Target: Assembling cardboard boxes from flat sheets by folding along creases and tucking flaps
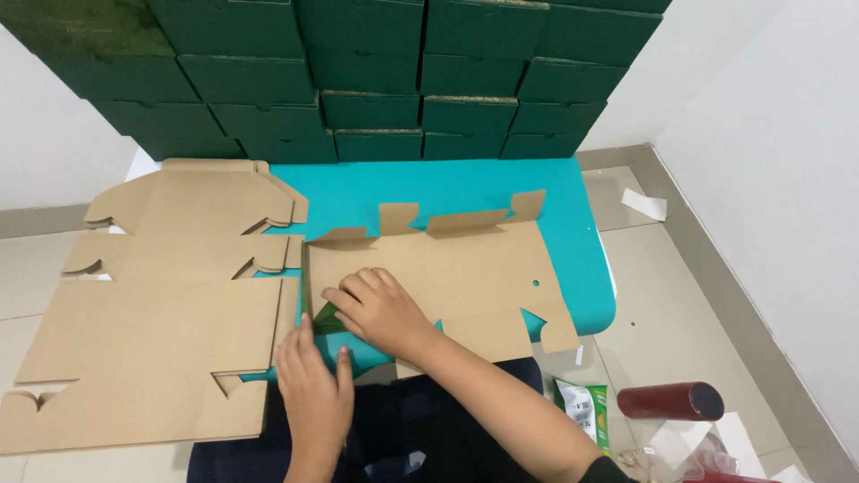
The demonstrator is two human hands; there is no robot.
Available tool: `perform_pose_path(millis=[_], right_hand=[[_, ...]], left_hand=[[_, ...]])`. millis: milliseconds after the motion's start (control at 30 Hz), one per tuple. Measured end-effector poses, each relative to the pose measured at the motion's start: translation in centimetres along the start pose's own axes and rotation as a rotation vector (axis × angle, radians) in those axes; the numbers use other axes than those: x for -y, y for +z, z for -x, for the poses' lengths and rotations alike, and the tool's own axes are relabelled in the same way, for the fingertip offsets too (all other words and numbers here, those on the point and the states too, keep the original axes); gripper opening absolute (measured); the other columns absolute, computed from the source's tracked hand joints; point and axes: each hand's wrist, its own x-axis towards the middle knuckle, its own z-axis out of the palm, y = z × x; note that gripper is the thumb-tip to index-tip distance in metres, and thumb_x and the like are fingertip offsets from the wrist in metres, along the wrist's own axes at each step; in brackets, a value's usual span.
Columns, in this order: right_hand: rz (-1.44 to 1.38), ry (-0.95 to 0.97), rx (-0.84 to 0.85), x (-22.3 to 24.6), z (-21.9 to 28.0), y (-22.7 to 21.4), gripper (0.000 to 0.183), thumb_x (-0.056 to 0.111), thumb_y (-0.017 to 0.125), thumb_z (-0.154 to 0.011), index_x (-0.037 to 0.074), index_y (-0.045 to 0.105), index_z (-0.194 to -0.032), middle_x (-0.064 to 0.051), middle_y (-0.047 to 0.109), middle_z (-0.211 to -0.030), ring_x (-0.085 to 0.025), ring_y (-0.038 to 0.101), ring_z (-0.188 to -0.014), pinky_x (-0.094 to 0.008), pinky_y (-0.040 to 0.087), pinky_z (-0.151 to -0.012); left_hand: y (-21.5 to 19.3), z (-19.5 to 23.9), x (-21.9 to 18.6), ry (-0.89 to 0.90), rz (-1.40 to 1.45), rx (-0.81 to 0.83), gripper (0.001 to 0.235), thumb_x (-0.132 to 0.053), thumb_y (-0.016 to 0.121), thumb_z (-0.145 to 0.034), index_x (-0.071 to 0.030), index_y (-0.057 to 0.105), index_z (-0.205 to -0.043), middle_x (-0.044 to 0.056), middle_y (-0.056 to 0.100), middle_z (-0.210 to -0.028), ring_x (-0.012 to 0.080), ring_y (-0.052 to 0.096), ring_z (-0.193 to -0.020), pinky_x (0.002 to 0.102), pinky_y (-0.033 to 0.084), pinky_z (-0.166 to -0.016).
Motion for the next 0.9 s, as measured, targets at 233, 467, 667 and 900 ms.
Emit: perform_pose_path(millis=[233, 467, 667, 900], right_hand=[[0.103, 0.046, -0.020, -0.5, 2.1, 2.7, 0.006, 0.009, 0.060, -0.089, 0.006, 0.064, -0.086, -0.009, 0.059, -0.092, -0.027, 0.056, -0.102, -0.043, 0.042, -0.101], [-0.143, 0.084, 0.175, 1.8, 3.7, 2.3, 0.027, 0.010, 0.062, -0.086, 0.000, 0.064, -0.111, -0.018, 0.062, -0.116, -0.034, 0.054, -0.117, -0.046, 0.043, -0.100], [-0.054, 0.145, 0.238, 2.3, 5.3, 2.4, 0.039, 0.018, 0.057, -0.089, 0.001, 0.059, -0.124, -0.015, 0.056, -0.132, -0.030, 0.046, -0.130, -0.047, 0.032, -0.109], [0.051, 0.197, 0.128, 1.5, 5.9, -0.4, 0.029, 0.016, 0.064, -0.081, 0.001, 0.069, -0.105, -0.014, 0.065, -0.115, -0.033, 0.057, -0.110, -0.058, 0.027, -0.110]], left_hand=[[1.2, 0.7, 0.2, 0.123, -0.393, 0.022, 0.059, -0.033, 0.048, -0.091, 0.000, 0.040, -0.139, 0.011, 0.055, -0.129, 0.0264, 0.048, -0.127, 0.042, 0.037, -0.107], [2.9, 1.3, 1.9, 0.203, -0.678, 0.172, 0.066, -0.043, 0.049, -0.083, -0.007, 0.043, -0.137, 0.012, 0.047, -0.143, 0.0247, 0.043, -0.134, 0.036, 0.035, -0.107], [3.1, 1.3, 2.4, 0.211, -0.667, 0.222, 0.069, -0.048, 0.048, -0.083, -0.007, 0.043, -0.138, 0.014, 0.045, -0.144, 0.0252, 0.043, -0.134, 0.035, 0.037, -0.106], [2.1, 0.7, 1.6, 0.246, -0.638, 0.202, 0.073, -0.066, 0.044, -0.080, -0.021, 0.045, -0.138, 0.018, 0.049, -0.139, 0.0287, 0.049, -0.128, 0.038, 0.037, -0.103]])
